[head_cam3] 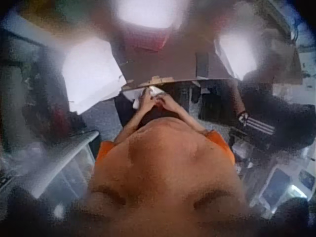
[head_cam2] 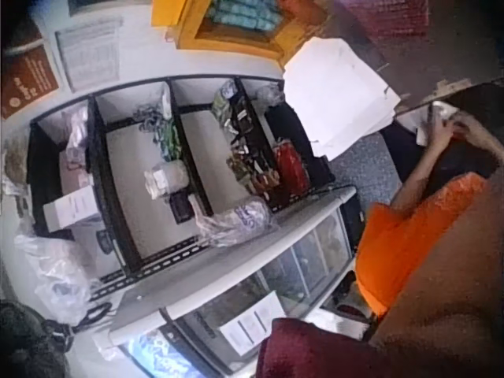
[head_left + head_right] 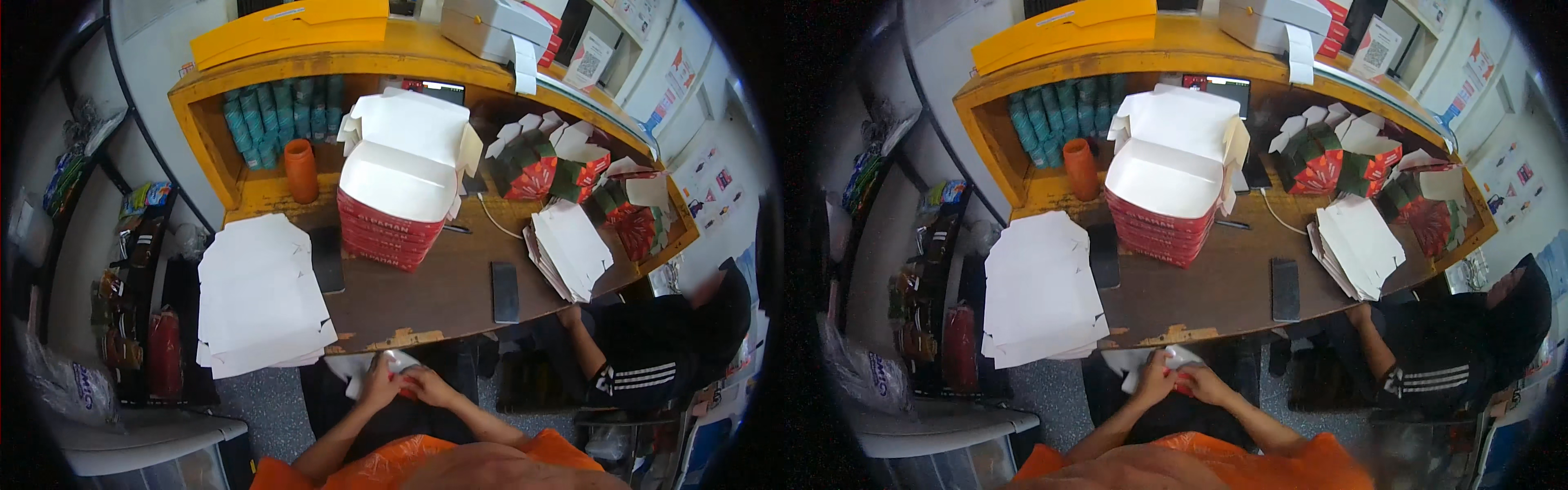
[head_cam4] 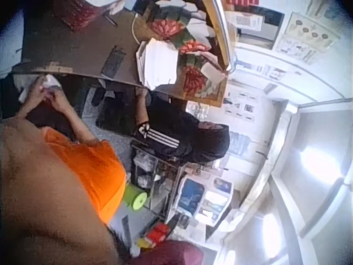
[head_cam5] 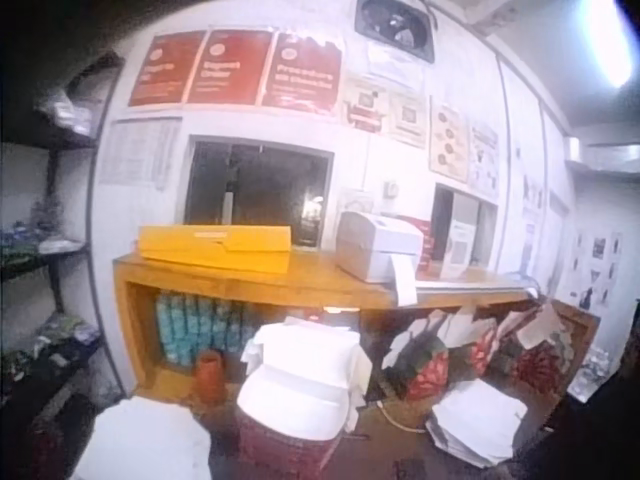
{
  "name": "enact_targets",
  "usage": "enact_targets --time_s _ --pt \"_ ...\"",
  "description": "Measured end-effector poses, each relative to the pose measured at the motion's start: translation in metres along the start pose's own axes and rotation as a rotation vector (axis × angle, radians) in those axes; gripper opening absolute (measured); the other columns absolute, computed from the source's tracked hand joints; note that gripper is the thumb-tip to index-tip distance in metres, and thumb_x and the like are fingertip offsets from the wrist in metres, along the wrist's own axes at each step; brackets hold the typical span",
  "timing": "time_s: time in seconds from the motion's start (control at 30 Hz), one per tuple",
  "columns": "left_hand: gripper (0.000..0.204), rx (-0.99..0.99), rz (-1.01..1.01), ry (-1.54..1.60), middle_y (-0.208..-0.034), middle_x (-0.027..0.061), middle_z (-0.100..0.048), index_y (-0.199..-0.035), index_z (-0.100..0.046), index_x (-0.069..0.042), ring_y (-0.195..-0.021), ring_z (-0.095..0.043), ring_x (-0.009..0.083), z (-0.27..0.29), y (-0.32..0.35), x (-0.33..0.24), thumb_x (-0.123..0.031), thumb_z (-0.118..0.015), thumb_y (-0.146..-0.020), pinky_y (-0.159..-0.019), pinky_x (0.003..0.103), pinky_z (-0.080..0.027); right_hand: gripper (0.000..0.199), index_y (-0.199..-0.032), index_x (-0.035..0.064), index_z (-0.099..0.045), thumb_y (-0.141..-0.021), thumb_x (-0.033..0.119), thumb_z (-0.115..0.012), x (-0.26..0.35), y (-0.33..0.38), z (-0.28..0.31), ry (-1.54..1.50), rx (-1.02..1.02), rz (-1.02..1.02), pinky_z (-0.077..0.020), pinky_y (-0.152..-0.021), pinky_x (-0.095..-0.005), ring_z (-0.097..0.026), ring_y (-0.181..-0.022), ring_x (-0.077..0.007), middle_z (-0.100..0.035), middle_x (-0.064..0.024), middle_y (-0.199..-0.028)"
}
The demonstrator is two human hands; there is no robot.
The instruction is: The person folds flat white cardboard pieces into red and white takeout boxes by hand. They repeatedly pick up a flat piece, fold the sides to form the box shape, and place the finished box onto a growing stack on the counter.
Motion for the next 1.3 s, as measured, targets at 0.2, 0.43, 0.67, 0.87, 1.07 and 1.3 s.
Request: enact_targets --time_s 0.2,0.43,0.67,0.87,1.07,1.3 --pt "0.051 0.184 -0.211 -0.243 -0.139 0.0303 -0.039 -0.137 -0.051 -0.005 -0.135 -0.037 0.0514 -0.019 -0.016 -0.034 -0.022 -0.068 -0.093 -0.112 0.057 -0.035 0.031 -0.127 0.0003 -0.059 -0.100 0.015 -0.062 -0.087 -0.019 0.003 -0.196 -0.316 -0.246 -0.0517 -0.089 -0.0356 -0.064 -0.096 -0.0221 -0.068 -0.0118 -0.113" --pt "0.103 0.180 -0.043 -0.196 -0.145 0.0277 -0.032 -0.143 -0.044 -0.011 -0.135 -0.037 0.0488 -0.039 -0.022 0.021 -0.043 -0.095 -0.060 -0.110 0.057 -0.037 0.045 -0.122 -0.0077 -0.064 -0.106 0.033 -0.054 -0.084 -0.027 -0.003 -0.316 -0.090 -0.361 -0.0481 -0.096 -0.0346 -0.064 -0.108 -0.0233 -0.070 -0.0154 -0.116" --pt "0.084 0.305 -0.202 -0.382 -0.137 0.0232 -0.035 -0.129 -0.055 -0.008 -0.133 -0.039 0.0469 -0.037 -0.017 0.004 -0.032 -0.095 -0.059 -0.108 0.055 -0.040 0.043 -0.122 0.0003 -0.062 -0.105 0.037 -0.047 -0.087 -0.047 0.028 -0.380 -0.020 -0.510 -0.0503 -0.087 -0.0332 -0.062 -0.096 -0.0179 -0.068 -0.0068 -0.111" --pt "0.074 0.378 -0.133 -0.426 -0.139 0.0195 -0.034 -0.124 -0.059 -0.009 -0.136 -0.039 0.0444 -0.036 -0.013 0.013 -0.021 -0.094 -0.059 -0.110 0.054 -0.042 0.051 -0.125 0.0098 -0.060 -0.106 0.053 -0.040 -0.102 -0.046 0.017 -0.802 0.011 -0.560 -0.0511 -0.083 -0.0312 -0.061 -0.089 -0.0134 -0.067 -0.0049 -0.109" --pt "0.075 0.366 -0.219 -0.355 -0.142 0.0193 -0.033 -0.125 -0.059 -0.011 -0.138 -0.036 0.0443 -0.034 -0.011 0.012 -0.021 -0.094 -0.059 -0.111 0.054 -0.041 0.028 -0.127 0.0050 -0.060 -0.104 0.020 -0.057 -0.100 -0.044 0.027 -0.553 -0.131 -0.649 -0.0539 -0.083 -0.0320 -0.065 -0.101 -0.0149 -0.068 -0.0049 -0.115" --pt "0.083 0.326 -0.186 -0.203 -0.146 0.0186 -0.030 -0.132 -0.056 -0.013 -0.142 -0.031 0.0462 -0.031 -0.008 0.013 -0.024 -0.094 -0.058 -0.115 0.056 -0.036 0.021 -0.110 0.0009 -0.066 -0.092 0.009 -0.075 -0.136 -0.047 0.021 -0.377 0.036 -0.474 -0.0533 -0.083 -0.0321 -0.063 -0.098 -0.0143 -0.068 -0.0043 -0.106"
Point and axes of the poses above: each hand's wrist, its own y-axis away from the middle knuckle, its own z-axis out of the back of the hand, x = y × z, the point moved 6 cm from there along -y, towards the middle knuckle
